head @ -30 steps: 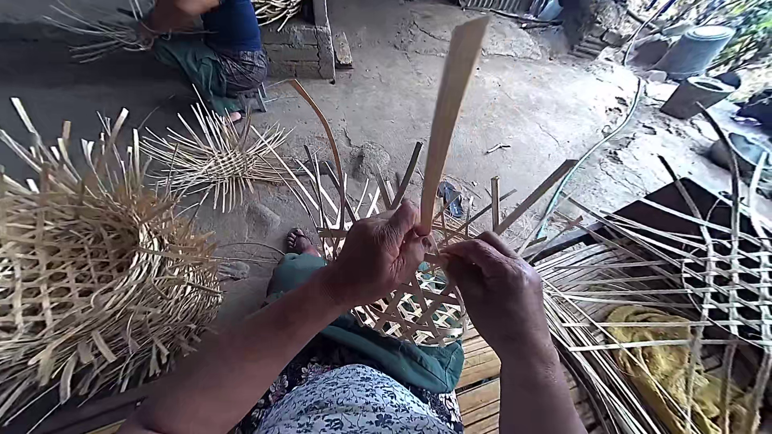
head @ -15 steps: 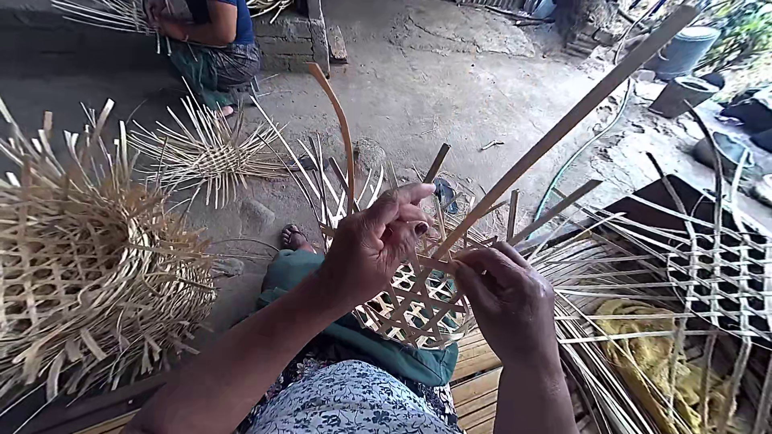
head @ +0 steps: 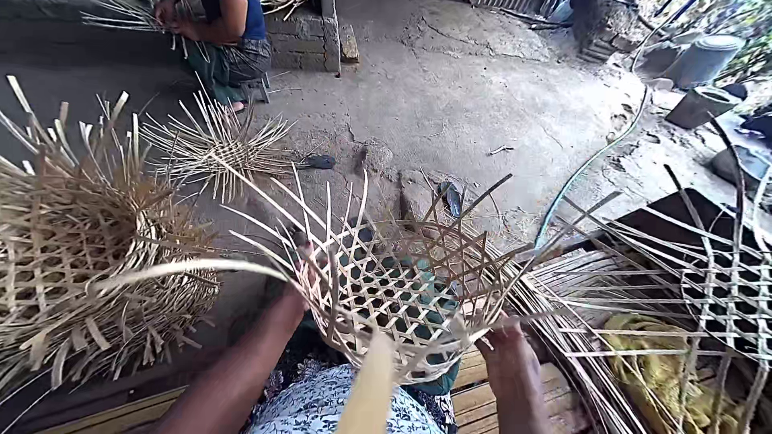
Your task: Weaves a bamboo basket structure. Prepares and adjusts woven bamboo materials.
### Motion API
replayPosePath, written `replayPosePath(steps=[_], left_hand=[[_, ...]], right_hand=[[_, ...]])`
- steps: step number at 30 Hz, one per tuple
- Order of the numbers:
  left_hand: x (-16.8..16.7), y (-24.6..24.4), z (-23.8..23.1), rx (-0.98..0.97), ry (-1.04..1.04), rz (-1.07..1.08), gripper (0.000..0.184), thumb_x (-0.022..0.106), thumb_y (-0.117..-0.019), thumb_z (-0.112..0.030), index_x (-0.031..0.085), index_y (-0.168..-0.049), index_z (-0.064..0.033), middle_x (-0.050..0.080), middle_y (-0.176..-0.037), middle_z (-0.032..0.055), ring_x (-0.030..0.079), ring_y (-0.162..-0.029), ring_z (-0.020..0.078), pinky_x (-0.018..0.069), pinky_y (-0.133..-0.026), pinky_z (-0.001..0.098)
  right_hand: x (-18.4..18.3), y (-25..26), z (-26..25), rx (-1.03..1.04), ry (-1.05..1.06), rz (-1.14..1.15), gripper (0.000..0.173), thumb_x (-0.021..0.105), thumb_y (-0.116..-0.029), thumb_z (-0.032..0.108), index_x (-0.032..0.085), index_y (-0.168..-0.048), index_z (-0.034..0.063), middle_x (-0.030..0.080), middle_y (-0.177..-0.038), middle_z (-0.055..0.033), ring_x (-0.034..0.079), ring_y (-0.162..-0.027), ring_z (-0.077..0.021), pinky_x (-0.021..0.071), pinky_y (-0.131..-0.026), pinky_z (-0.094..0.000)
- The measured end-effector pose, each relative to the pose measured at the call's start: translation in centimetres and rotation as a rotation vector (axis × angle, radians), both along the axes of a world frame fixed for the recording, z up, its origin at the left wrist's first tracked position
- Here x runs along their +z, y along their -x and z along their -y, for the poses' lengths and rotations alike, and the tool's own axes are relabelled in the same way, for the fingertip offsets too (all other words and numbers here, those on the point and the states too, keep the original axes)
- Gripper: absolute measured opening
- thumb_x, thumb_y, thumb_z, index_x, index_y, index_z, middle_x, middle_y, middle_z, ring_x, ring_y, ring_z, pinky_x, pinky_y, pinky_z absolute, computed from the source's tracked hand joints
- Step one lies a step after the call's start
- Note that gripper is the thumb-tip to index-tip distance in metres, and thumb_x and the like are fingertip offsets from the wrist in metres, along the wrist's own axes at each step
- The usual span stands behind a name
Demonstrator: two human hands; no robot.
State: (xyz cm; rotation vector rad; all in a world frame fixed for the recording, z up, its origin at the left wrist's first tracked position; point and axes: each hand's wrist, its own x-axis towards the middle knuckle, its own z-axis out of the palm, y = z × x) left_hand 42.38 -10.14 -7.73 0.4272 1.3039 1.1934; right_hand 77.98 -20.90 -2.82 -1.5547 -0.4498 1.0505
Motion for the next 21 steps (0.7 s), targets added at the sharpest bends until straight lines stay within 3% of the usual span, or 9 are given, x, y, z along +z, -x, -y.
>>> replayPosePath(steps=[3,6,8,10,12,14,16,18,21], left_hand=[[-0.1,-1.3,-0.3,-0.104,-0.06,0.111,0.06,0.024,-0.1102,-0.054,0.047,-0.146,-0.0124,0.066,-0.123,0.011,0.07,-0.089,0.0203,0.0576,-0.061,0.0358],[2.0,-1.5,-1.5,-0.036,-0.165,0.202,0.059,0.025,-0.1109,-0.051,0.045,-0.149,-0.01,0.063,-0.132,0.0134,0.067,-0.107,0.0245,0.0575,-0.079,0.0439],[2.8,-1.5,-2.1,0.005,-0.242,0.201,0.054,0.024,-0.1126,-0.044,0.048,-0.147,-0.0093,0.064,-0.133,0.012,0.067,-0.111,0.0226,0.0578,-0.083,0.0395],[2.1,-1.0,-2.2,-0.017,-0.333,0.2,0.045,0.028,-0.1138,-0.032,0.053,-0.138,-0.003,0.068,-0.122,0.0127,0.069,-0.1,0.0193,0.0583,-0.077,0.0311],[1.2,0.1,-1.8,-0.065,-0.365,0.254,0.037,0.032,-0.1132,-0.025,0.054,-0.131,-0.0008,0.07,-0.11,0.0131,0.071,-0.093,0.0196,0.0598,-0.075,0.0301],[1.5,1.1,-1.0,-0.055,-0.319,0.284,0.031,0.037,-0.112,-0.019,0.051,-0.134,-0.0014,0.069,-0.112,0.0121,0.069,-0.1,0.0201,0.0596,-0.085,0.0332],[2.1,1.6,-0.5,-0.073,-0.243,0.24,0.028,0.043,-0.1104,-0.016,0.052,-0.133,-0.0032,0.068,-0.111,0.0087,0.068,-0.099,0.0163,0.0582,-0.084,0.0307],[2.2,1.5,-0.7,-0.088,-0.223,0.158,0.03,0.045,-0.1096,-0.015,0.052,-0.136,-0.0034,0.068,-0.115,0.0077,0.066,-0.102,0.0149,0.0566,-0.087,0.0309],[4.8,2.5,-1.3,0.095,-0.282,0.163,0.031,0.05,-0.1077,-0.014,0.055,-0.135,-0.0002,0.068,-0.117,0.0103,0.066,-0.103,0.016,0.0553,-0.091,0.0331]], right_hand=[[-1.6,1.9,-0.2,0.03,-0.134,-0.25,0.046,0.027,-0.1139,0.036,0.056,-0.133,0.0063,0.073,-0.11,-0.0053,0.072,-0.098,-0.0146,0.0608,-0.081,-0.0324],[-2.0,1.4,-2.0,0.115,-0.27,-0.372,0.045,0.023,-0.114,0.033,0.048,-0.142,0.0083,0.073,-0.115,-0.003,0.072,-0.103,-0.0119,0.061,-0.083,-0.0278],[-2.2,1.1,-4.0,0.203,-0.261,-0.393,0.049,0.019,-0.1135,0.033,0.038,-0.151,0.008,0.07,-0.122,-0.0048,0.07,-0.103,-0.0117,0.0588,-0.081,-0.0259],[-3.1,1.1,-5.8,0.257,-0.275,-0.435,0.049,0.019,-0.1132,0.032,0.036,-0.152,0.0074,0.07,-0.124,-0.0078,0.071,-0.102,-0.0141,0.0595,-0.08,-0.027],[-5.1,0.8,-7.2,0.318,-0.327,-0.453,0.05,0.02,-0.1133,0.034,0.036,-0.152,0.0063,0.07,-0.125,-0.0092,0.071,-0.103,-0.0148,0.0604,-0.081,-0.0276],[-6.9,0.8,-8.1,0.381,-0.406,-0.455,0.051,0.026,-0.1128,0.037,0.036,-0.151,0.0051,0.069,-0.129,-0.0101,0.071,-0.11,-0.0188,0.0603,-0.089,-0.0329],[-7.4,1.2,-8.6,0.398,-0.412,-0.45,0.049,0.026,-0.1126,0.038,0.04,-0.148,0.0066,0.07,-0.127,-0.0072,0.071,-0.108,-0.0174,0.0602,-0.087,-0.0327],[-7.8,1.5,-8.7,0.399,-0.417,-0.459,0.049,0.035,-0.1102,0.044,0.047,-0.145,0.0125,0.071,-0.126,-0.005,0.071,-0.108,-0.0185,0.0615,-0.086,-0.0354],[-7.5,3.4,-9.2,0.412,-0.416,-0.455,0.043,0.039,-0.1106,0.042,0.048,-0.147,0.021,0.068,-0.132,0.0006,0.069,-0.116,-0.0195,0.0604,-0.091,-0.0413]])
